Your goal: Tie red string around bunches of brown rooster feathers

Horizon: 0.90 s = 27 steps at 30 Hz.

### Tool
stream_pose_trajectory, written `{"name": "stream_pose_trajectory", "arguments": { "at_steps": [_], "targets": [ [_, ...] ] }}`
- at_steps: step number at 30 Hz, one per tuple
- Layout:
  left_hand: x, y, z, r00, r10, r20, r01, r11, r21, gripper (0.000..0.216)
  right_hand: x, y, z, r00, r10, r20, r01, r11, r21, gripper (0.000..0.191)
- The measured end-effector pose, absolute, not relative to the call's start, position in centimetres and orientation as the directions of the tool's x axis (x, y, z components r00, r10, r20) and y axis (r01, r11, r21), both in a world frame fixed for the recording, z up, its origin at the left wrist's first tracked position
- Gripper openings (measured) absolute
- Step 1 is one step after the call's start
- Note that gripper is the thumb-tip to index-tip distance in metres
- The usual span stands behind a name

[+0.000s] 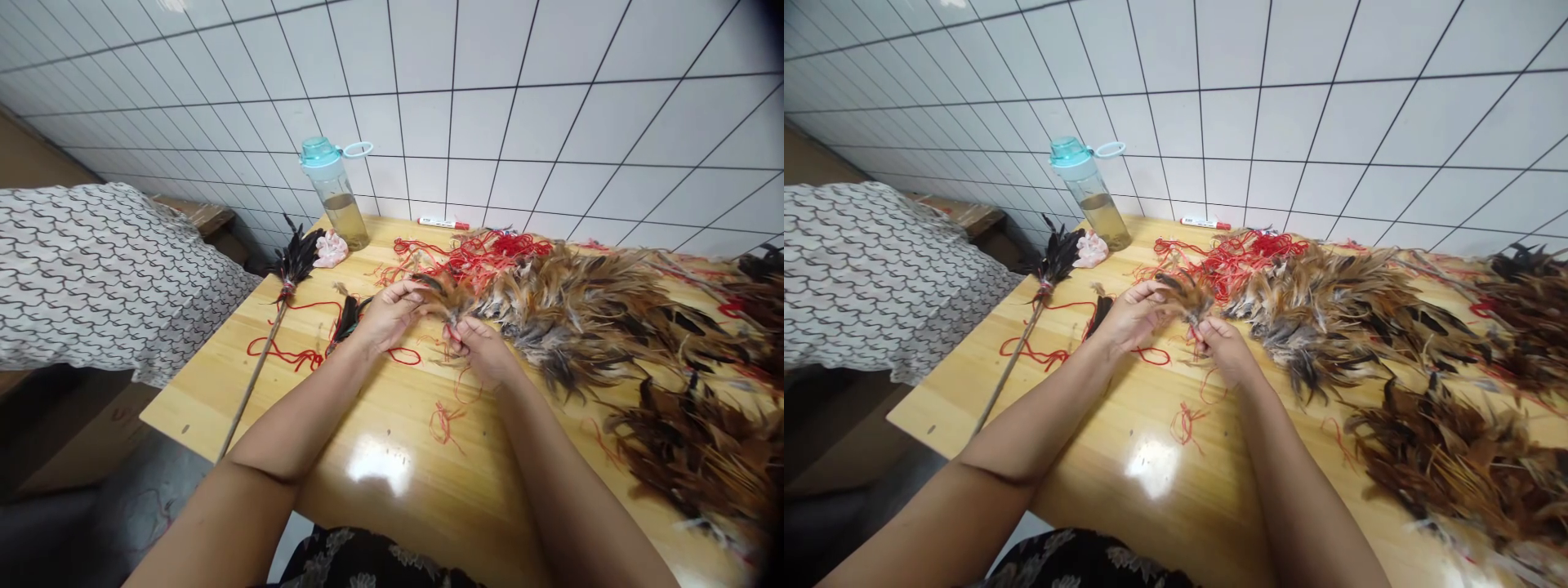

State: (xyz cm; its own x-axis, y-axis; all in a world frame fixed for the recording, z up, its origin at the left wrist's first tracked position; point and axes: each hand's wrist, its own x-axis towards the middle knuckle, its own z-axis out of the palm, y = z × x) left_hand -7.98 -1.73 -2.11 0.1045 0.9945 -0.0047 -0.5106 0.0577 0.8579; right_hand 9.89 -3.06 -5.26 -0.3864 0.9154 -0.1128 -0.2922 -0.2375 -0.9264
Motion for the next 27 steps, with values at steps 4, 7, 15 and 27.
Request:
{"name": "stream_pose_trajectory", "arguments": {
  "at_steps": [4, 7, 15, 27],
  "targets": [
    [-8.0, -1.7, -1.9, 0.111, 0.994, 0.024, -0.469, 0.031, 0.882, 0.023, 10.6, -2.7, -5.3, -0.364, 0.909, -0.204, -0.507, -0.377, -0.776, 0.034],
    [-8.0, -1.7, -2.1, 0.086, 0.994, 0.063, -0.440, -0.019, 0.898, 0.024, 10.9, -2.6, -5.3, -0.388, 0.892, -0.232, -0.564, -0.429, -0.706, 0.030],
    [-7.9, -1.8, -2.1, 0.010, 0.985, 0.172, -0.334, -0.159, 0.929, 0.022, 10.9, -2.6, -5.1, -0.429, 0.878, -0.213, -0.577, -0.448, -0.683, 0.027],
    [-7.2, -2.7, -1.5, 0.153, 0.972, 0.177, -0.421, -0.098, 0.902, 0.022, 10.7, -3.1, -4.7, -0.485, 0.838, -0.251, -0.511, -0.505, -0.695, 0.036]
  ]
}}
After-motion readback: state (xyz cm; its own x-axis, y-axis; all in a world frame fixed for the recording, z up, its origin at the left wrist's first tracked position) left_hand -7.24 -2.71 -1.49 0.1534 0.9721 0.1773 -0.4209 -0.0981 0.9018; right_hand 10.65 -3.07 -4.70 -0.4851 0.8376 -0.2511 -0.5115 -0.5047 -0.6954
